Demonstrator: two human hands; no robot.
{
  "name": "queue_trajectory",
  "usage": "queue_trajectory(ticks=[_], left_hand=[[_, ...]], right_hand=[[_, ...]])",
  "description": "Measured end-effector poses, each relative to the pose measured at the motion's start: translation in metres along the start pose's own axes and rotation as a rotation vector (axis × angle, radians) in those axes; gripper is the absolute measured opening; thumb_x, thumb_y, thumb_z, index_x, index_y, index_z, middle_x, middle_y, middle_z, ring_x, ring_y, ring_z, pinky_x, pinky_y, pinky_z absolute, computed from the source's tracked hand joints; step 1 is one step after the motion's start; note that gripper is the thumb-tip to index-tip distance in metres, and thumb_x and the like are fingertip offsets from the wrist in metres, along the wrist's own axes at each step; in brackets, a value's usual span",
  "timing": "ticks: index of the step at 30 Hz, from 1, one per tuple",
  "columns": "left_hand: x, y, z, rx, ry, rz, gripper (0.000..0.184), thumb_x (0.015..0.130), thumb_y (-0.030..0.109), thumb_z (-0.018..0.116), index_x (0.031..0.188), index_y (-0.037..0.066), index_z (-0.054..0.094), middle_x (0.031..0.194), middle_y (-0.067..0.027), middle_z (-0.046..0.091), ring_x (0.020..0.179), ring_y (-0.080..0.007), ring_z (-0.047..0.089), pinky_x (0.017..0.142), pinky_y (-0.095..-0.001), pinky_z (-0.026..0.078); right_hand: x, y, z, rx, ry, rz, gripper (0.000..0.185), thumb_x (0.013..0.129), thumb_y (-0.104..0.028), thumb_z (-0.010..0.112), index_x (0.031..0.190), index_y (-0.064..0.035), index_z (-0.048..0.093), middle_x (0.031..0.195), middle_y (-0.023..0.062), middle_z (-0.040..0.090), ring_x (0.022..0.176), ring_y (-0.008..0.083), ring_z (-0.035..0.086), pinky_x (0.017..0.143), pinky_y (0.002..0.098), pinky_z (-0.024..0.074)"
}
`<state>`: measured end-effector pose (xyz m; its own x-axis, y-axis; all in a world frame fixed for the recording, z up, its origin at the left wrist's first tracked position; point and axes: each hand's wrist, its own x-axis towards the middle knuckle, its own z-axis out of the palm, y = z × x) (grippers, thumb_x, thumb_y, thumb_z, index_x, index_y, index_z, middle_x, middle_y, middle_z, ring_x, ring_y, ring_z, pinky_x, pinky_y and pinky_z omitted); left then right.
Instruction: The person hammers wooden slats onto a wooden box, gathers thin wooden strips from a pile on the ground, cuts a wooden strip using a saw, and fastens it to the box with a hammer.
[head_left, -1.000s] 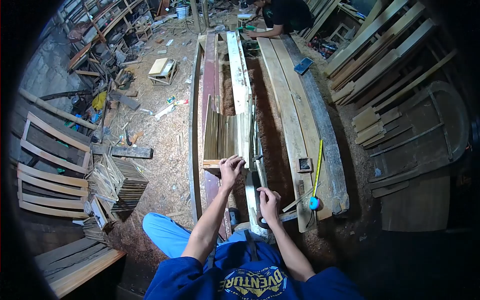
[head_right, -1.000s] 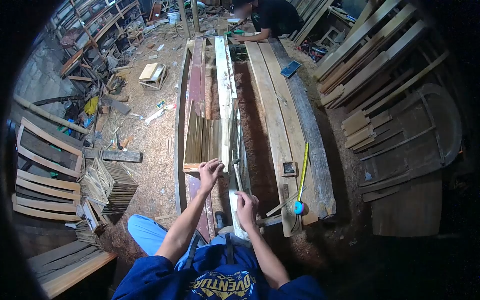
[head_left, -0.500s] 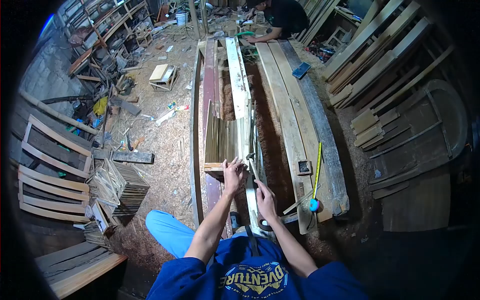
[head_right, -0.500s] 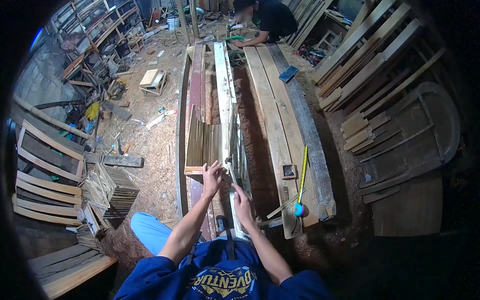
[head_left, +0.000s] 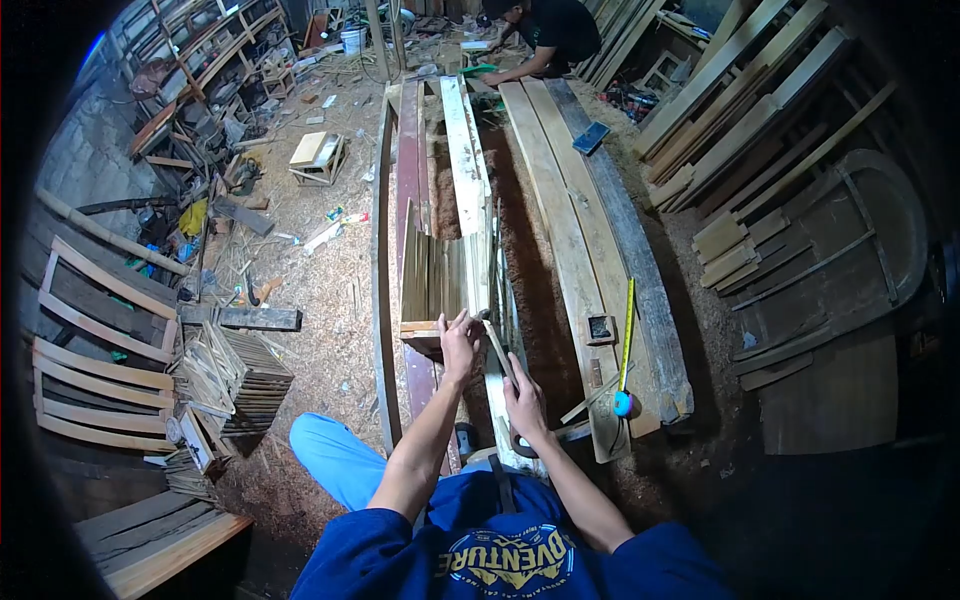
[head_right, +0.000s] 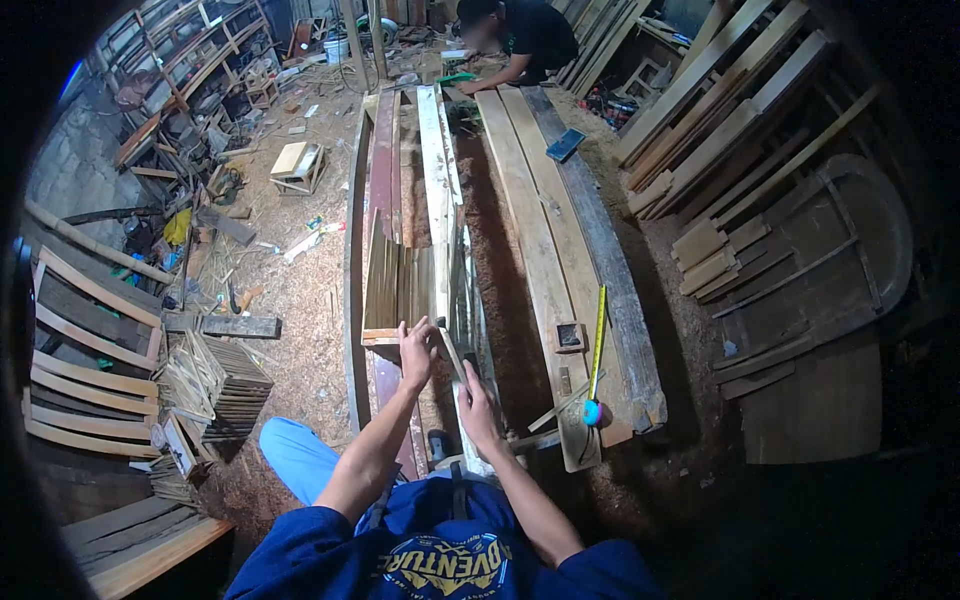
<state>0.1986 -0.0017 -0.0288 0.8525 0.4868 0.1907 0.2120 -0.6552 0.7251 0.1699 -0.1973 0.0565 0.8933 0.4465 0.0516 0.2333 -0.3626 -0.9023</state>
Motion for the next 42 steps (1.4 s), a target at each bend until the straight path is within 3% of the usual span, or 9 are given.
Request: queue_trajectory(ticks=[2, 13, 15, 16, 28, 30, 37, 40, 42], left_hand=[[-0.001, -0.007, 0.009, -0.043, 0.071, 0.034, 0.029, 0.073, -0.006, 0.070, 0.100, 0.003, 0.071, 0.110, -0.0179, 0.073, 0.133, -0.0336, 0.059, 0.122, -0.0575, 0.023], [-0.002, -0.005, 0.010, -0.013, 0.106, 0.059, 0.027, 0.074, -0.003, 0.071, 0.100, 0.003, 0.072, 0.109, -0.0181, 0.074, 0.130, -0.0334, 0.060, 0.122, -0.0581, 0.023], [-0.001, -0.005, 0.009, -0.002, 0.093, 0.050, 0.027, 0.074, -0.002, 0.071, 0.101, 0.003, 0.073, 0.109, -0.0180, 0.074, 0.130, -0.0330, 0.061, 0.122, -0.0578, 0.024], [-0.001, -0.006, 0.006, 0.010, 0.043, 0.037, 0.043, 0.075, 0.005, 0.075, 0.118, 0.005, 0.075, 0.125, -0.0250, 0.070, 0.128, -0.0333, 0.062, 0.125, -0.0562, 0.022], [-0.003, -0.006, 0.006, 0.031, 0.064, 0.059, 0.038, 0.082, 0.010, 0.074, 0.121, 0.008, 0.074, 0.125, -0.0242, 0.069, 0.122, -0.0343, 0.064, 0.124, -0.0569, 0.024], [-0.002, -0.005, 0.007, 0.027, 0.071, 0.071, 0.037, 0.082, 0.010, 0.074, 0.119, 0.007, 0.075, 0.124, -0.0243, 0.070, 0.121, -0.0348, 0.065, 0.124, -0.0568, 0.024], [-0.001, -0.005, 0.005, -0.008, 0.066, 0.057, 0.034, 0.081, 0.009, 0.074, 0.116, 0.007, 0.077, 0.122, -0.0228, 0.071, 0.122, -0.0331, 0.065, 0.124, -0.0569, 0.024], [-0.001, -0.008, 0.006, 0.016, 0.063, 0.067, 0.035, 0.081, 0.009, 0.075, 0.115, 0.006, 0.077, 0.122, -0.0225, 0.071, 0.122, -0.0326, 0.065, 0.124, -0.0575, 0.023], [0.002, -0.007, 0.008, 0.017, 0.131, 0.079, 0.019, 0.087, 0.013, 0.074, 0.103, 0.004, 0.077, 0.107, -0.0164, 0.075, 0.123, -0.0327, 0.065, 0.122, -0.0598, 0.024]], right_hand=[[-0.002, 0.002, -0.003, -0.014, 0.001, 0.027, 0.048, 0.102, -0.012, 0.056, 0.149, -0.0059, 0.051, 0.137, 0.0264, 0.062, 0.124, 0.0423, 0.062, 0.103, 0.0443, 0.0508], [0.002, 0.011, -0.008, -0.175, -0.050, -0.044, 0.047, 0.104, -0.015, 0.054, 0.150, -0.0080, 0.050, 0.122, 0.0285, 0.066, 0.108, 0.0441, 0.066, 0.092, 0.0465, 0.0531], [0.002, 0.007, -0.012, -0.192, -0.026, -0.070, 0.048, 0.104, -0.015, 0.054, 0.151, -0.0087, 0.049, 0.119, 0.0284, 0.066, 0.106, 0.0443, 0.066, 0.090, 0.0468, 0.0533], [0.003, -0.001, -0.015, -0.211, -0.002, -0.094, 0.049, 0.104, -0.015, 0.053, 0.152, -0.0093, 0.048, 0.116, 0.0284, 0.066, 0.104, 0.0444, 0.067, 0.089, 0.0470, 0.0536], [-0.004, -0.006, -0.012, -0.294, -0.051, -0.004, 0.046, 0.106, -0.017, 0.052, 0.151, -0.0102, 0.050, 0.113, 0.0294, 0.066, 0.100, 0.0463, 0.066, 0.083, 0.0495, 0.0540], [-0.001, -0.004, -0.012, -0.324, -0.094, 0.064, 0.046, 0.106, -0.018, 0.052, 0.151, -0.0098, 0.050, 0.112, 0.0293, 0.066, 0.100, 0.0464, 0.066, 0.083, 0.0496, 0.0540], [-0.002, 0.011, -0.002, -0.161, 0.118, -0.154, 0.046, 0.105, -0.017, 0.053, 0.151, -0.0098, 0.051, 0.111, 0.0300, 0.066, 0.099, 0.0468, 0.066, 0.084, 0.0501, 0.0531], [0.004, 0.018, -0.002, -0.215, -0.031, -0.070, 0.046, 0.105, -0.016, 0.053, 0.150, -0.0091, 0.051, 0.110, 0.0310, 0.066, 0.098, 0.0473, 0.066, 0.082, 0.0496, 0.0538], [0.004, 0.008, -0.005, -0.222, 0.024, -0.122, 0.046, 0.105, -0.016, 0.053, 0.150, -0.0085, 0.051, 0.108, 0.0306, 0.066, 0.097, 0.0471, 0.066, 0.082, 0.0493, 0.0538]])
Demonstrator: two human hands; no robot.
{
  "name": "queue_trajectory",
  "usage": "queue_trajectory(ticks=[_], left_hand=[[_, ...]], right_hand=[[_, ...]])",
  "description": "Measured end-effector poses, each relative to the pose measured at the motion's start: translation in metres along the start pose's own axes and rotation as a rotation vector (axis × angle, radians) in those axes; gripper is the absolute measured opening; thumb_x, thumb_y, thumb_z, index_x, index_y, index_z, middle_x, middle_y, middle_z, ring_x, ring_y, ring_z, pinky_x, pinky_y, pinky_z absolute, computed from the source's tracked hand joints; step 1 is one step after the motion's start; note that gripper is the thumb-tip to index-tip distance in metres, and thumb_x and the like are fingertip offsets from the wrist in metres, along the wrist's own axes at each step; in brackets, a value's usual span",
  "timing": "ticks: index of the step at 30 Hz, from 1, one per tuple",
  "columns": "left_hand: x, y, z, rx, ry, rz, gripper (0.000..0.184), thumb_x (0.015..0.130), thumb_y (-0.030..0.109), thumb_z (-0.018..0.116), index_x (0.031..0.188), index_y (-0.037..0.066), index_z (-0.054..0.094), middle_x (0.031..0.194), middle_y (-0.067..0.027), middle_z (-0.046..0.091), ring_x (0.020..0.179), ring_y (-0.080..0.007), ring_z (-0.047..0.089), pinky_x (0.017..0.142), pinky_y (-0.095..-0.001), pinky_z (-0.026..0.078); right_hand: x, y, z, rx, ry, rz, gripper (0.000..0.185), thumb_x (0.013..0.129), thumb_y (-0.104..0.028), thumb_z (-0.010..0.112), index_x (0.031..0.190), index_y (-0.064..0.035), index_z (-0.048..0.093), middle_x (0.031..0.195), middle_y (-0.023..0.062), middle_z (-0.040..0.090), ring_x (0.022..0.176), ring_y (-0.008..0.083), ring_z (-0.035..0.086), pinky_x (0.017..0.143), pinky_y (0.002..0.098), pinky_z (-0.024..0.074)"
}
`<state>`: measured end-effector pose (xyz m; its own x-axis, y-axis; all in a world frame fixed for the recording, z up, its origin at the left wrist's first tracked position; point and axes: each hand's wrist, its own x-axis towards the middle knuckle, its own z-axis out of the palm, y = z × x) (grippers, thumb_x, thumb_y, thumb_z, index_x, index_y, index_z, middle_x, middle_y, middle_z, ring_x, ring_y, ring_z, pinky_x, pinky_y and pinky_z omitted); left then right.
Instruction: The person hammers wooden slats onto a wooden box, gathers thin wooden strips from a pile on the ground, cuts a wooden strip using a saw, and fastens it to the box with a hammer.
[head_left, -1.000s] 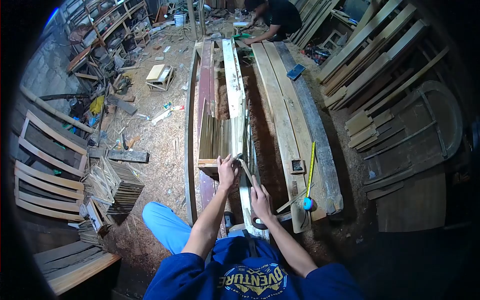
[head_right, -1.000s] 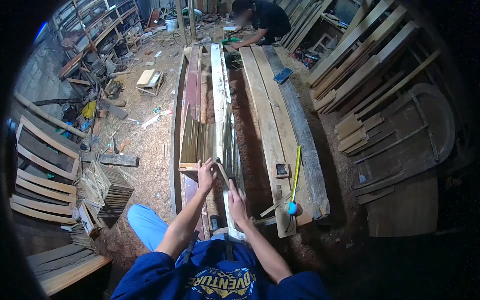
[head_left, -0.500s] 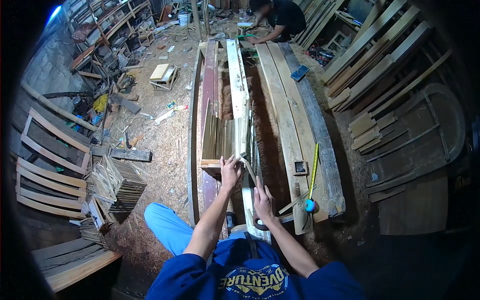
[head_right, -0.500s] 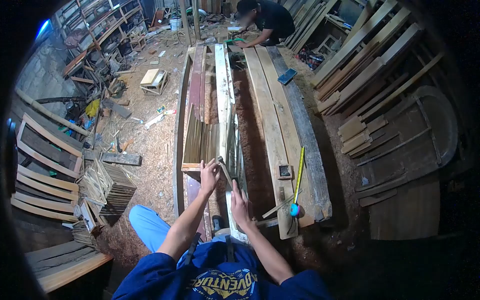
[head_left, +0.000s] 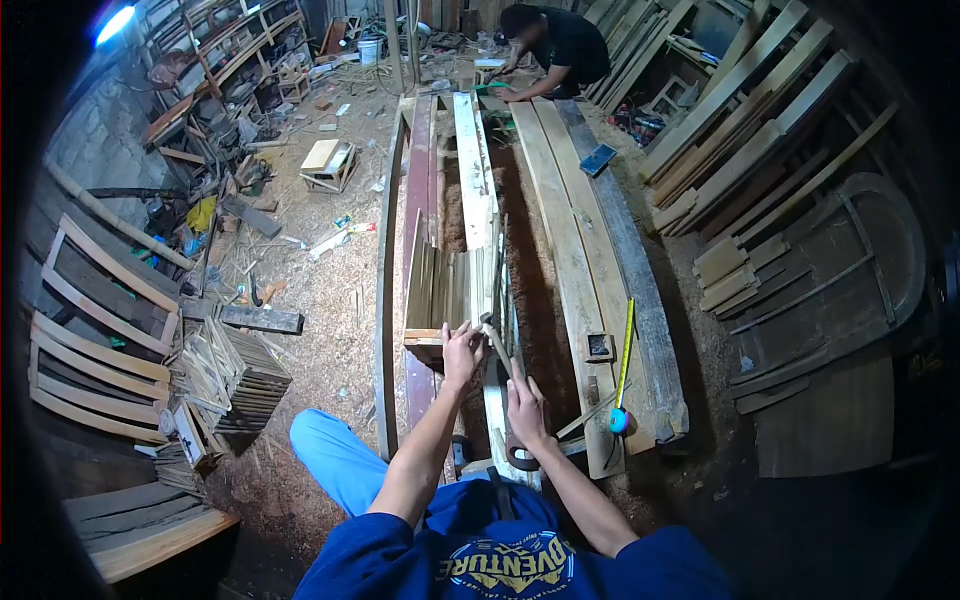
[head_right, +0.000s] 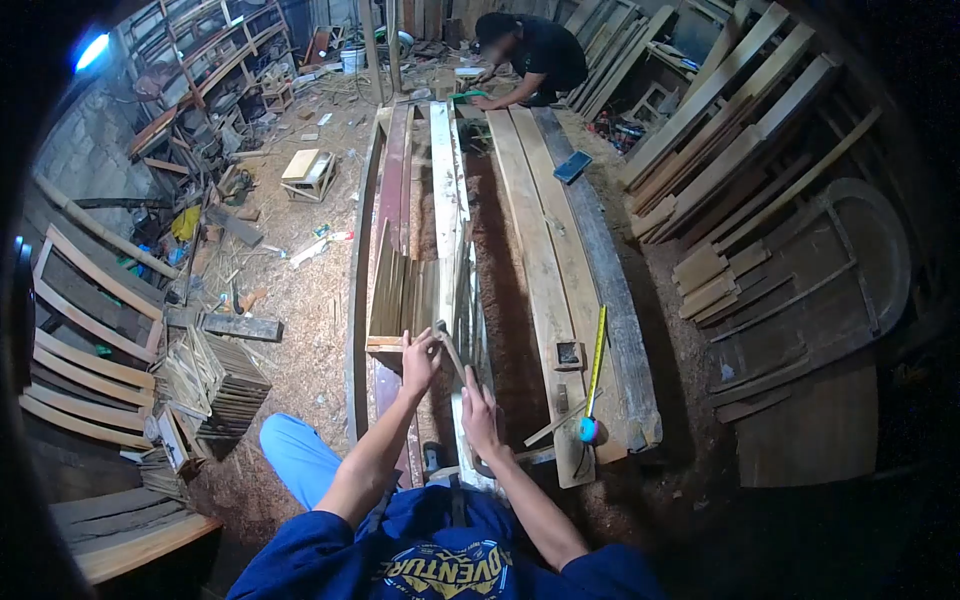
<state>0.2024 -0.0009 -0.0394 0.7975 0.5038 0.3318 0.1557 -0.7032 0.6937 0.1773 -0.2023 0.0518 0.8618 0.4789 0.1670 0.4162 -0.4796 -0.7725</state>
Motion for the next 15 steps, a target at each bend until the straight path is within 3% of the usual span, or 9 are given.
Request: queue_trajectory(ticks=[4, 6, 7, 8, 10, 11, 12, 15], left_hand=[[0.001, 0.002, -0.002, -0.030, -0.039, -0.025, 0.018, 0.090, 0.016, 0.074, 0.104, 0.005, 0.078, 0.115, -0.0134, 0.076, 0.126, -0.0323, 0.064, 0.123, -0.0607, 0.021], [-0.003, -0.003, -0.002, -0.073, -0.037, -0.010, 0.030, 0.088, 0.015, 0.073, 0.116, 0.006, 0.077, 0.120, -0.0233, 0.072, 0.121, -0.0333, 0.065, 0.125, -0.0578, 0.020], [-0.001, -0.010, -0.003, -0.068, -0.149, -0.039, 0.035, 0.089, 0.018, 0.074, 0.122, 0.009, 0.074, 0.137, -0.0224, 0.064, 0.136, -0.0330, 0.056, 0.126, -0.0575, 0.017], [-0.003, -0.017, -0.006, -0.065, -0.139, -0.043, 0.035, 0.089, 0.018, 0.074, 0.122, 0.009, 0.074, 0.137, -0.0224, 0.064, 0.136, -0.0330, 0.056, 0.126, -0.0575, 0.017], [-0.007, -0.016, -0.024, 0.052, -0.115, 0.092, 0.046, 0.090, 0.018, 0.074, 0.135, 0.013, 0.067, 0.155, -0.0192, 0.049, 0.150, -0.0322, 0.038, 0.127, -0.0573, 0.014], [-0.008, -0.017, -0.036, 0.126, -0.153, 0.073, 0.054, 0.094, 0.022, 0.071, 0.146, 0.017, 0.057, 0.165, -0.0161, 0.035, 0.158, -0.0306, 0.022, 0.128, -0.0568, 0.009], [-0.010, -0.021, -0.041, 0.247, -0.154, 0.042, 0.053, 0.102, 0.029, 0.061, 0.152, 0.016, 0.050, 0.167, -0.0158, 0.030, 0.158, -0.0311, 0.019, 0.128, -0.0561, 0.005], [-0.022, -0.048, -0.059, 0.464, -0.257, -0.042, 0.057, 0.109, 0.038, 0.041, 0.161, 0.016, 0.033, 0.171, -0.0137, 0.021, 0.160, -0.0307, 0.013, 0.127, -0.0556, 0.006]], right_hand=[[0.000, 0.000, 0.000, -0.035, 0.009, 0.027, 0.045, 0.105, -0.016, 0.053, 0.150, -0.0083, 0.051, 0.107, 0.0297, 0.066, 0.098, 0.0459, 0.066, 0.084, 0.0500, 0.0530], [-0.001, 0.010, 0.003, -0.070, -0.076, 0.076, 0.049, 0.106, -0.019, 0.052, 0.154, -0.0152, 0.047, 0.114, 0.0280, 0.066, 0.100, 0.0454, 0.067, 0.083, 0.0505, 0.0545], [-0.001, 0.008, 0.001, -0.074, -0.066, 0.093, 0.049, 0.105, -0.018, 0.052, 0.154, -0.0175, 0.047, 0.118, 0.0273, 0.066, 0.102, 0.0450, 0.067, 0.083, 0.0496, 0.0549], [0.000, 0.006, 0.001, -0.072, -0.071, 0.083, 0.049, 0.105, -0.018, 0.052, 0.154, -0.0175, 0.047, 0.118, 0.0273, 0.066, 0.102, 0.0450, 0.067, 0.083, 0.0496, 0.0549], [-0.001, -0.008, -0.003, 0.029, 0.065, 0.008, 0.049, 0.105, -0.017, 0.052, 0.154, -0.0170, 0.047, 0.120, 0.0274, 0.066, 0.105, 0.0448, 0.067, 0.085, 0.0502, 0.0545], [0.000, -0.014, -0.005, 0.029, 0.069, 0.006, 0.048, 0.105, -0.016, 0.052, 0.153, -0.0142, 0.049, 0.117, 0.0279, 0.066, 0.103, 0.0459, 0.067, 0.085, 0.0511, 0.0542], [0.001, -0.006, 0.000, 0.032, 0.069, 0.007, 0.048, 0.105, -0.016, 0.052, 0.153, -0.0142, 0.049, 0.117, 0.0279, 0.066, 0.103, 0.0459, 0.067, 0.085, 0.0511, 0.0542], [0.002, 0.025, 0.014, 0.006, -0.021, -0.056, 0.046, 0.106, -0.019, 0.051, 0.152, -0.0140, 0.050, 0.111, 0.0287, 0.066, 0.096, 0.0465, 0.067, 0.081, 0.0514, 0.0547]])
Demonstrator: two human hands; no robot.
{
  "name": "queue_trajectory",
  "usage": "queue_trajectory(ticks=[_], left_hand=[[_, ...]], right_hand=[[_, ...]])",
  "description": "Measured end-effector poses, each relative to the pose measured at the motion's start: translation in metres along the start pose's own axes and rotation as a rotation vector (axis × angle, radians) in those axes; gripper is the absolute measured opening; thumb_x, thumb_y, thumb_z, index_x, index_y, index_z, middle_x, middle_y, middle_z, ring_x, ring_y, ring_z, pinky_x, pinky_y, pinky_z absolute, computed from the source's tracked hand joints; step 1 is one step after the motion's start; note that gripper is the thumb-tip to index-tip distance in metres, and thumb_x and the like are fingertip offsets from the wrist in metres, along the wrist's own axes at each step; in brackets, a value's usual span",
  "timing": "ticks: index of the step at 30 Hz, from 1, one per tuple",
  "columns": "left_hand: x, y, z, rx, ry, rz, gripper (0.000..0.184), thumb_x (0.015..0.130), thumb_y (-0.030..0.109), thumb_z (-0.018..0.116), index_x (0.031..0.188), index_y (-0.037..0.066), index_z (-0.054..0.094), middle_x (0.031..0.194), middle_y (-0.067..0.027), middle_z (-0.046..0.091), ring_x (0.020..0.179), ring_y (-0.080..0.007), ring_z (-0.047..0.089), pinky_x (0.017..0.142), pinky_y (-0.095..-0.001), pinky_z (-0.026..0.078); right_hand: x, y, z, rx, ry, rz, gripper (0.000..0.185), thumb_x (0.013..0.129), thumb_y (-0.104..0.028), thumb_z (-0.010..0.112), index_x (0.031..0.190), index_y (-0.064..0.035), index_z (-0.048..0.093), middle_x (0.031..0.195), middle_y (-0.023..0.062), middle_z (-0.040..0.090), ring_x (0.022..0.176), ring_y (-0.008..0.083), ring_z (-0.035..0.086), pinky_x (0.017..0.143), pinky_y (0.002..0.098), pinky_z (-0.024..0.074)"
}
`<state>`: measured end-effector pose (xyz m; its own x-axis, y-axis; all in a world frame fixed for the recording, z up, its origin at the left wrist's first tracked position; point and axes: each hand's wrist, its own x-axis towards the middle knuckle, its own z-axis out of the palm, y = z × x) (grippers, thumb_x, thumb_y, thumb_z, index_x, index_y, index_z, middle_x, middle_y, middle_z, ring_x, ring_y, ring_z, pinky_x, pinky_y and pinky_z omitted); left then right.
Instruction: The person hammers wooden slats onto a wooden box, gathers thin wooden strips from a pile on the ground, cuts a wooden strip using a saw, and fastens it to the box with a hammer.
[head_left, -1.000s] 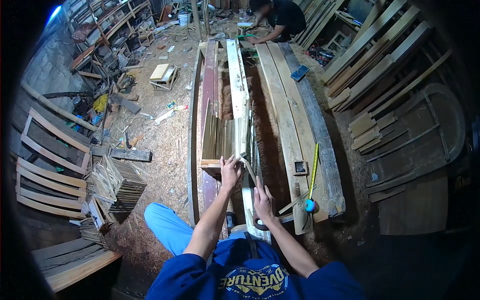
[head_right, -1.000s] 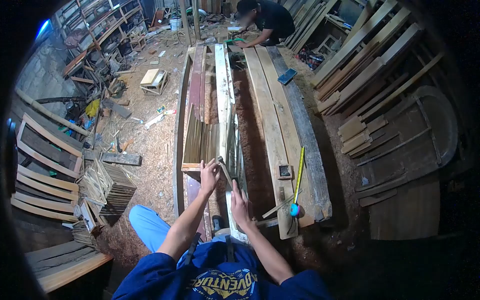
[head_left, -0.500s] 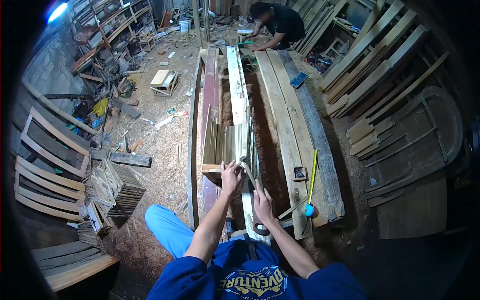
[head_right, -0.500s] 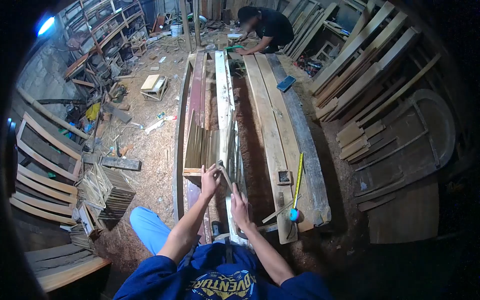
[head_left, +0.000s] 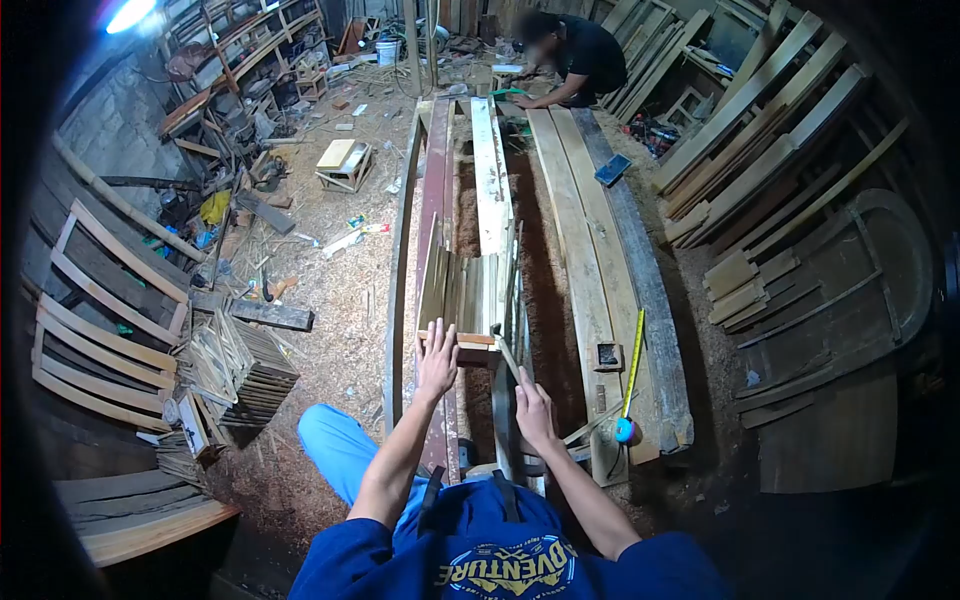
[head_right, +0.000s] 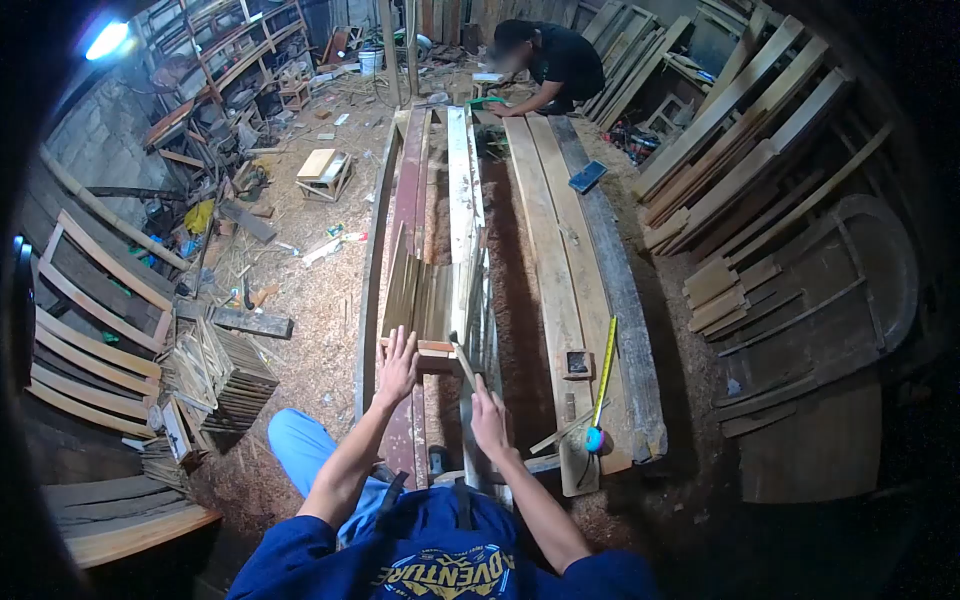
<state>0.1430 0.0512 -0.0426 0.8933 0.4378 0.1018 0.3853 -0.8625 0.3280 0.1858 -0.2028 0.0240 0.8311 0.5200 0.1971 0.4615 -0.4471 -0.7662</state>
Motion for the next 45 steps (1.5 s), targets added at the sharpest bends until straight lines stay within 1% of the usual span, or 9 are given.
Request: queue_trajectory(ticks=[7, 9, 16, 21, 25, 29, 35, 39, 45], left_hand=[[-0.006, 0.004, -0.012, 0.123, -0.104, 0.020, 0.064, 0.110, 0.045, 0.034, 0.165, 0.016, 0.022, 0.172, -0.0157, 0.014, 0.160, -0.0334, 0.006, 0.127, -0.0575, 0.006], [-0.006, 0.003, -0.011, 0.106, -0.100, 0.021, 0.064, 0.110, 0.045, 0.034, 0.165, 0.016, 0.022, 0.172, -0.0155, 0.014, 0.160, -0.0334, 0.006, 0.127, -0.0576, 0.006], [-0.004, 0.003, -0.009, 0.060, -0.095, -0.013, 0.058, 0.110, 0.038, 0.036, 0.163, 0.017, 0.028, 0.172, -0.0150, 0.017, 0.160, -0.0330, 0.011, 0.126, -0.0581, 0.009], [-0.002, 0.007, -0.011, 0.016, -0.082, -0.041, 0.057, 0.109, 0.037, 0.038, 0.163, 0.018, 0.030, 0.171, -0.0146, 0.019, 0.160, -0.0328, 0.013, 0.126, -0.0581, 0.011], [-0.004, 0.004, -0.007, 0.020, -0.061, -0.006, 0.059, 0.109, 0.039, 0.040, 0.163, 0.017, 0.029, 0.171, -0.0167, 0.019, 0.160, -0.0338, 0.013, 0.126, -0.0583, 0.011], [-0.007, 0.010, -0.006, 0.071, -0.069, -0.008, 0.063, 0.107, 0.040, 0.043, 0.161, 0.011, 0.030, 0.170, -0.0186, 0.022, 0.159, -0.0337, 0.015, 0.126, -0.0572, 0.013], [-0.027, 0.027, -0.002, -0.102, -0.004, 0.012, 0.067, 0.102, 0.028, 0.055, 0.160, 0.006, 0.031, 0.168, -0.0205, 0.026, 0.158, -0.0354, 0.019, 0.126, -0.0557, 0.016], [-0.030, 0.024, -0.010, -0.035, -0.021, 0.061, 0.075, 0.094, 0.019, 0.060, 0.162, 0.008, 0.029, 0.168, -0.0189, 0.026, 0.158, -0.0338, 0.021, 0.126, -0.0566, 0.017], [-0.031, 0.022, -0.025, 0.012, -0.043, 0.085, 0.078, 0.089, 0.016, 0.061, 0.161, 0.010, 0.031, 0.169, -0.0166, 0.026, 0.158, -0.0316, 0.021, 0.127, -0.0566, 0.015]], right_hand=[[0.003, -0.034, -0.013, -0.001, 0.121, 0.022, 0.048, 0.105, -0.016, 0.053, 0.153, -0.0125, 0.048, 0.102, 0.0273, 0.067, 0.095, 0.0457, 0.067, 0.080, 0.0510, 0.0545], [0.008, -0.011, -0.006, -0.074, -0.117, 0.073, 0.051, 0.105, -0.013, 0.053, 0.155, -0.0124, 0.045, 0.105, 0.0291, 0.066, 0.096, 0.0473, 0.066, 0.081, 0.0521, 0.0537], [0.014, -0.063, -0.019, -0.016, 0.105, 0.024, 0.049, 0.105, -0.011, 0.051, 0.154, -0.0116, 0.047, 0.109, 0.0321, 0.064, 0.096, 0.0480, 0.067, 0.080, 0.0520, 0.0538], [-0.003, -0.007, -0.004, -0.097, -0.066, 0.065, 0.051, 0.105, -0.013, 0.052, 0.155, -0.0141, 0.046, 0.107, 0.0321, 0.064, 0.095, 0.0469, 0.067, 0.077, 0.0496, 0.0546], [-0.006, -0.037, -0.016, -0.044, 0.161, -0.060, 0.052, 0.105, -0.012, 0.051, 0.156, -0.0081, 0.043, 0.099, 0.0273, 0.063, 0.088, 0.0423, 0.065, 0.072, 0.0495, 0.0498], [-0.017, -0.009, 0.002, -0.093, 0.106, -0.040, 0.054, 0.105, -0.014, 0.052, 0.158, -0.0182, 0.042, 0.103, 0.0304, 0.065, 0.083, 0.0479, 0.067, 0.067, 0.0528, 0.0546], [-0.019, -0.018, -0.006, -0.119, 0.211, -0.119, 0.053, 0.104, -0.014, 0.052, 0.157, -0.0179, 0.043, 0.101, 0.0284, 0.065, 0.082, 0.0471, 0.067, 0.068, 0.0512, 0.0562], [-0.010, -0.007, -0.009, -0.260, -0.070, 0.021, 0.054, 0.105, -0.014, 0.052, 0.158, -0.0186, 0.042, 0.103, 0.0247, 0.067, 0.081, 0.0458, 0.068, 0.065, 0.0517, 0.0568], [-0.022, -0.013, -0.006, -0.140, 0.152, -0.097, 0.052, 0.106, -0.017, 0.051, 0.158, -0.0200, 0.042, 0.104, 0.0240, 0.066, 0.081, 0.0460, 0.067, 0.067, 0.0517, 0.0564]])
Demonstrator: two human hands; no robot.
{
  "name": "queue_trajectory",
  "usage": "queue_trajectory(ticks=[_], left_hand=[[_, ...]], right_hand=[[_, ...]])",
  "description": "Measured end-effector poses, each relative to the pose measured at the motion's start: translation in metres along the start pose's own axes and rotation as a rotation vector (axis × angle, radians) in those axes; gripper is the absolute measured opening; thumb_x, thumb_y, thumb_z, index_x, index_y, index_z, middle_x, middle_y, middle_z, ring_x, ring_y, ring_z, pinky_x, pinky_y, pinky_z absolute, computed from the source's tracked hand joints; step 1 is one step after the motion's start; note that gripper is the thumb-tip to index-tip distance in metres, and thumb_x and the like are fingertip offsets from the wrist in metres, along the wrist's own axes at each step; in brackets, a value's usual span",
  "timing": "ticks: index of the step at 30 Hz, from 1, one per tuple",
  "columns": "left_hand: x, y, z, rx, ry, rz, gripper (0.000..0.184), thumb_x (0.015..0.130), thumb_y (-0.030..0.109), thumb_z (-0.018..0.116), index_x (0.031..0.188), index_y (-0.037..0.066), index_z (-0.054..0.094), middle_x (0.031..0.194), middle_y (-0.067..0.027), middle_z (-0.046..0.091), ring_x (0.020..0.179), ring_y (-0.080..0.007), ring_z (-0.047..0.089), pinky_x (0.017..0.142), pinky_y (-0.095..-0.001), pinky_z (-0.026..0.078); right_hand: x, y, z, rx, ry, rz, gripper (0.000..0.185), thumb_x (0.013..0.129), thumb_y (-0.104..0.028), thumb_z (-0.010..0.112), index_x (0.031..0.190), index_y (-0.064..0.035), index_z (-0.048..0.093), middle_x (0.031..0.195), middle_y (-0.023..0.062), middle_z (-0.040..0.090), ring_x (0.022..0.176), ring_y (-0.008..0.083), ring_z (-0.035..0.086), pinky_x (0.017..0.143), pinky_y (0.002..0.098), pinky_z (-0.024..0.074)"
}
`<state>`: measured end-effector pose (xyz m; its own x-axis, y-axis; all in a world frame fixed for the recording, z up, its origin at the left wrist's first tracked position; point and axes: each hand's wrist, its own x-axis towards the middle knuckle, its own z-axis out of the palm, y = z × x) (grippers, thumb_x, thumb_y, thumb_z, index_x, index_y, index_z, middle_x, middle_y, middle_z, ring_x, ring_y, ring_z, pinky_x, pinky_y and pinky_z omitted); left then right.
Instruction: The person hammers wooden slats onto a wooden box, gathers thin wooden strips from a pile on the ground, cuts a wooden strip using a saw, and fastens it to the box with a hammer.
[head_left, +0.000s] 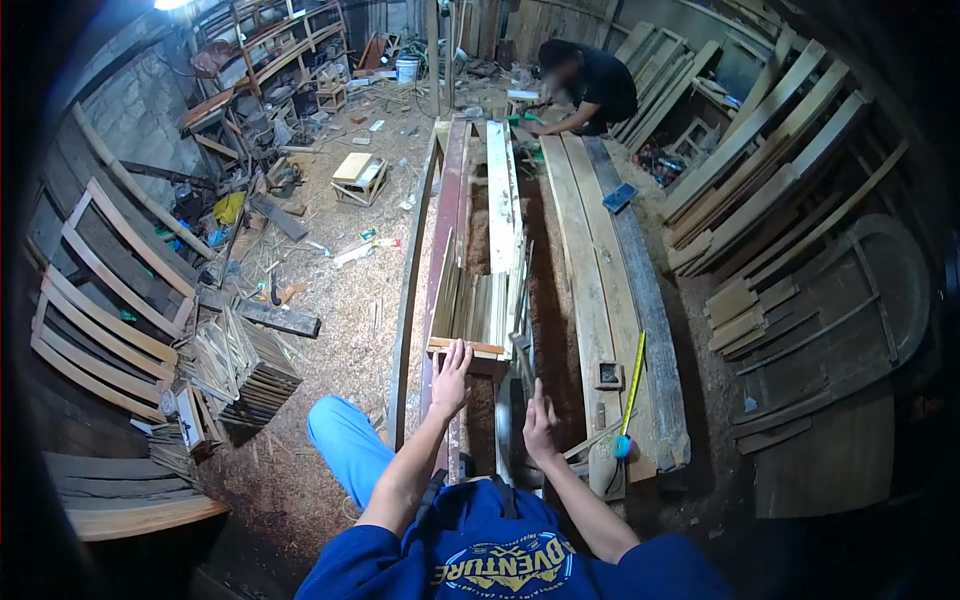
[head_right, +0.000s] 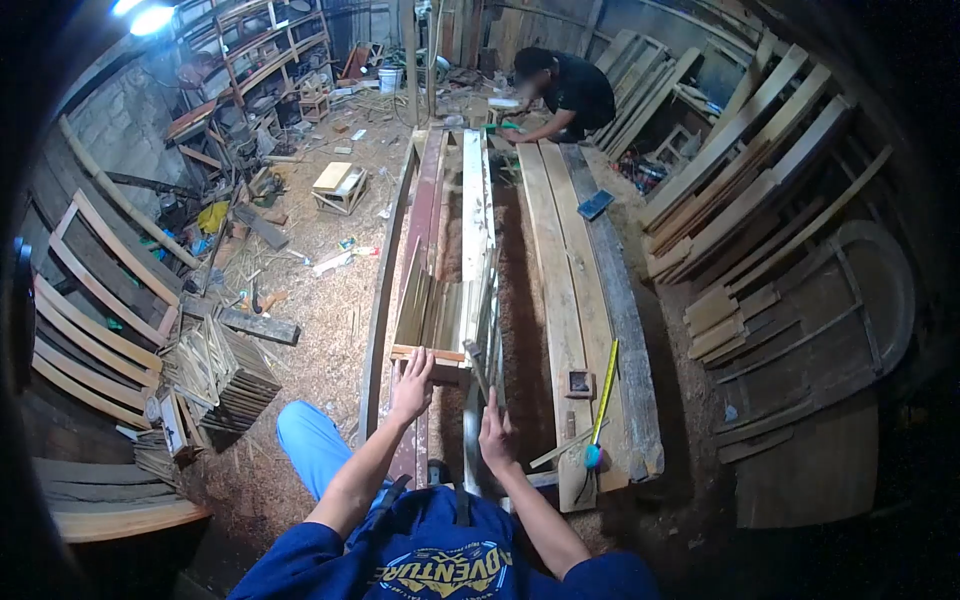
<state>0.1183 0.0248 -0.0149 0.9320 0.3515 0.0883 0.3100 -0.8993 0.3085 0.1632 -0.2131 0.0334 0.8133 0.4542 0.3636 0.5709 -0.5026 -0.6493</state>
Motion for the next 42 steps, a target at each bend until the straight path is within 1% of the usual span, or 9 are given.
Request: queue_trajectory(ticks=[2, 8, 11, 15, 22, 26, 30, 36, 42], left_hand=[[0.002, 0.001, 0.004, -0.007, -0.034, -0.019, 0.080, 0.088, 0.016, 0.062, 0.162, 0.010, 0.030, 0.169, -0.0164, 0.026, 0.158, -0.0307, 0.021, 0.127, -0.0576, 0.013], [-0.002, 0.000, 0.001, -0.035, -0.085, -0.051, 0.085, 0.086, 0.016, 0.065, 0.163, 0.013, 0.029, 0.171, -0.0129, 0.022, 0.159, -0.0293, 0.019, 0.126, -0.0602, 0.011], [0.000, 0.003, 0.000, -0.053, -0.063, -0.053, 0.088, 0.085, 0.016, 0.068, 0.163, 0.016, 0.028, 0.171, -0.0122, 0.022, 0.159, -0.0275, 0.019, 0.126, -0.0618, 0.011], [0.000, 0.002, -0.004, -0.004, -0.084, -0.054, 0.093, 0.083, 0.016, 0.070, 0.164, 0.017, 0.025, 0.172, -0.0116, 0.021, 0.160, -0.0267, 0.018, 0.126, -0.0611, 0.011], [-0.002, -0.005, 0.015, 0.009, -0.047, -0.035, 0.093, 0.083, 0.018, 0.071, 0.164, 0.016, 0.026, 0.172, -0.0118, 0.018, 0.160, -0.0269, 0.017, 0.125, -0.0629, 0.011], [-0.001, -0.005, 0.010, 0.024, -0.040, -0.030, 0.095, 0.081, 0.015, 0.072, 0.164, 0.016, 0.026, 0.173, -0.0103, 0.018, 0.160, -0.0257, 0.017, 0.125, -0.0641, 0.012], [0.001, -0.007, 0.020, 0.076, -0.053, -0.028, 0.092, 0.084, 0.017, 0.071, 0.164, 0.017, 0.025, 0.173, -0.0079, 0.016, 0.160, -0.0246, 0.014, 0.124, -0.0649, 0.013], [-0.002, -0.007, 0.014, 0.059, -0.089, -0.053, 0.098, 0.082, 0.020, 0.076, 0.165, 0.019, 0.024, 0.173, -0.0071, 0.016, 0.160, -0.0244, 0.014, 0.124, -0.0652, 0.013], [0.000, -0.002, 0.000, -0.011, -0.136, -0.060, 0.088, 0.085, 0.015, 0.068, 0.163, 0.017, 0.027, 0.172, -0.0092, 0.019, 0.160, -0.0255, 0.017, 0.125, -0.0644, 0.012]], right_hand=[[0.004, 0.017, 0.008, -0.082, -0.212, 0.094, 0.051, 0.106, -0.018, 0.051, 0.156, -0.0200, 0.044, 0.102, 0.0248, 0.065, 0.083, 0.0457, 0.067, 0.066, 0.0522, 0.0551], [0.017, -0.019, -0.015, 0.039, -0.031, 0.017, 0.050, 0.106, -0.018, 0.051, 0.155, -0.0185, 0.045, 0.103, 0.0247, 0.065, 0.084, 0.0466, 0.067, 0.071, 0.0542, 0.0550], [0.011, 0.005, -0.003, -0.129, -0.311, 0.174, 0.052, 0.105, -0.013, 0.051, 0.157, -0.0146, 0.043, 0.103, 0.0261, 0.064, 0.086, 0.0460, 0.067, 0.074, 0.0560, 0.0533], [0.019, 0.001, 0.000, 0.117, 0.058, 0.035, 0.054, 0.104, -0.009, 0.050, 0.157, -0.0134, 0.042, 0.103, 0.0250, 0.065, 0.093, 0.0432, 0.067, 0.073, 0.0516, 0.0526], [0.013, 0.020, 0.004, -0.085, -0.236, 0.142, 0.053, 0.105, -0.011, 0.050, 0.157, -0.0137, 0.042, 0.103, 0.0267, 0.065, 0.091, 0.0461, 0.066, 0.073, 0.0518, 0.0552], [0.022, -0.012, -0.011, 0.036, 0.073, -0.062, 0.052, 0.106, -0.013, 0.050, 0.157, -0.0114, 0.042, 0.096, 0.0221, 0.064, 0.083, 0.0416, 0.065, 0.070, 0.0480, 0.0515], [0.007, 0.020, 0.009, -0.059, -0.193, 0.074, 0.054, 0.103, -0.008, 0.053, 0.156, -0.0135, 0.045, 0.102, 0.0240, 0.066, 0.085, 0.0421, 0.067, 0.069, 0.0468, 0.0547], [0.011, -0.014, -0.010, -0.030, 0.040, -0.015, 0.054, 0.104, -0.011, 0.053, 0.157, -0.0168, 0.043, 0.103, 0.0242, 0.066, 0.084, 0.0436, 0.068, 0.071, 0.0530, 0.0555], [0.018, 0.007, 0.001, -0.078, -0.195, 0.125, 0.053, 0.105, -0.013, 0.054, 0.156, -0.0184, 0.045, 0.100, 0.0227, 0.064, 0.083, 0.0443, 0.066, 0.072, 0.0545, 0.0545]])
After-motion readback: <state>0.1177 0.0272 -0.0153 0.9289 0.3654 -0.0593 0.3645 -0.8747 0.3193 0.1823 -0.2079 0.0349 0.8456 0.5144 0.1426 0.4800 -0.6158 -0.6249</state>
